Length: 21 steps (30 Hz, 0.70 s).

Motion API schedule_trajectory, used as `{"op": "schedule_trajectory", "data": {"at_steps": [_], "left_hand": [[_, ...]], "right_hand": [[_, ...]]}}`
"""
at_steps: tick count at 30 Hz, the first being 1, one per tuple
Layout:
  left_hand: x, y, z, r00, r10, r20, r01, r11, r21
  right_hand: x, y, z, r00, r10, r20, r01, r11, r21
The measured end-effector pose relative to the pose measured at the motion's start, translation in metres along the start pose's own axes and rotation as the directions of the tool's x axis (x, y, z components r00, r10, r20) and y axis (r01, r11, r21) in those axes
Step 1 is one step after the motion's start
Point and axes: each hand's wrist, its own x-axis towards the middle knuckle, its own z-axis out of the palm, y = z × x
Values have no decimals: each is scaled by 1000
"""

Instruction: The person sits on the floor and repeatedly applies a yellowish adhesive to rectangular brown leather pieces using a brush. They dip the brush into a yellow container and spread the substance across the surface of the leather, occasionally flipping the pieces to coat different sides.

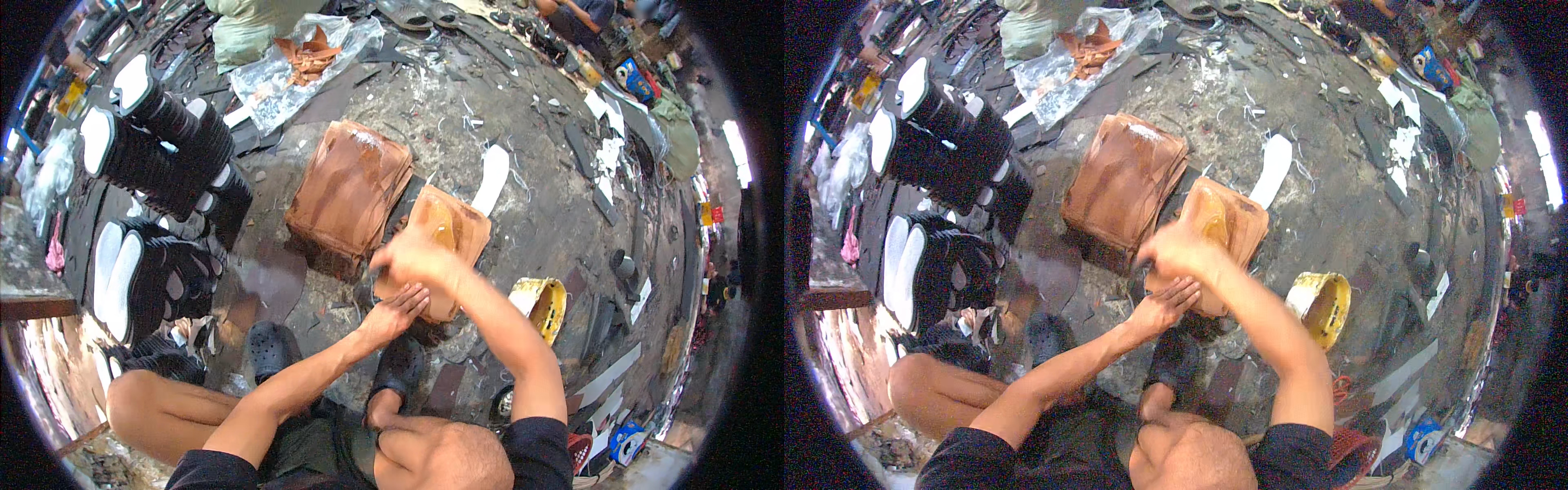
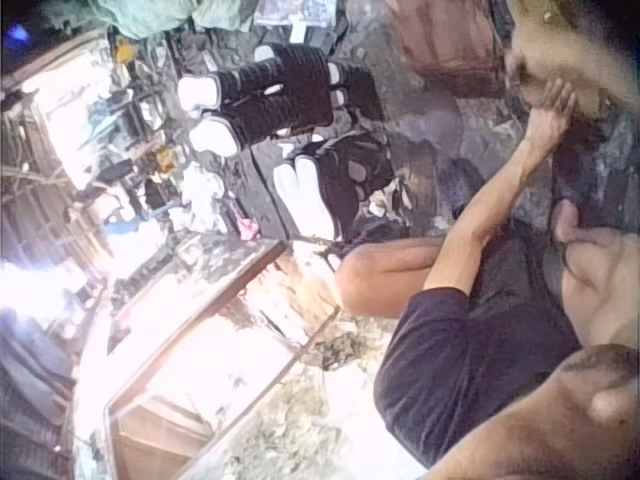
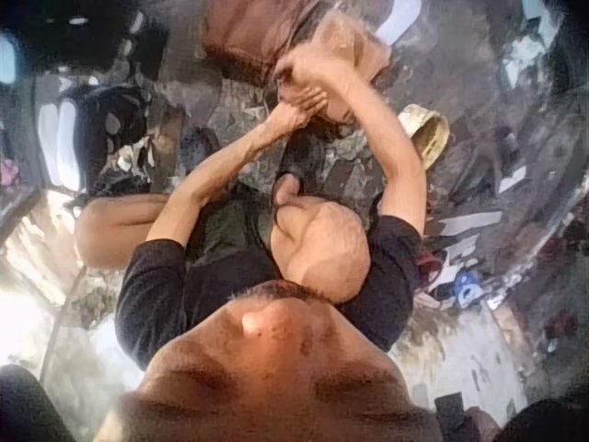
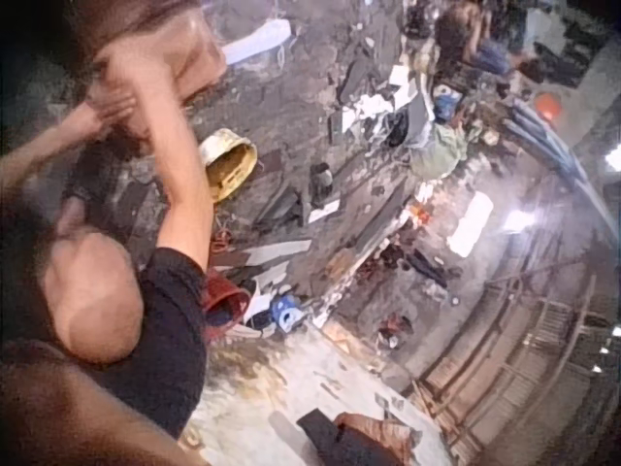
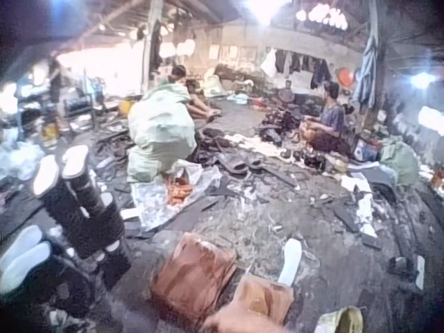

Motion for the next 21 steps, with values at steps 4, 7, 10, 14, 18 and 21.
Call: {"op": "schedule_trajectory", "data": {"at_steps": [4, 7, 10, 14, 18, 21], "left_hand": [[31, -2, -23, 999, 36, 17, -36, 999, -33], [37, -7, -32, 995, 94, -17, -95, 994, -53], [32, 0, -30, 997, 67, -45, -66, 998, 26], [11, 30, -16, 983, -22, -180, 50, 987, 152], [-16, 76, 5, 999, -14, 39, 20, 987, -160], [-35, 86, 50, 979, -159, 129, 198, 895, -400]], "right_hand": [[-29, 50, 32, 871, 149, -468, 52, 920, 388], [-61, 103, -34, 610, 672, -420, -574, 740, 350], [-53, 102, 2, 703, 452, -550, -374, 892, 256], [-38, 24, 36, 856, 302, -418, -264, 953, 149], [-62, -44, 81, 842, 123, -526, -122, 992, 38], [-66, -95, 103, 820, 75, -568, 27, 985, 168]]}}
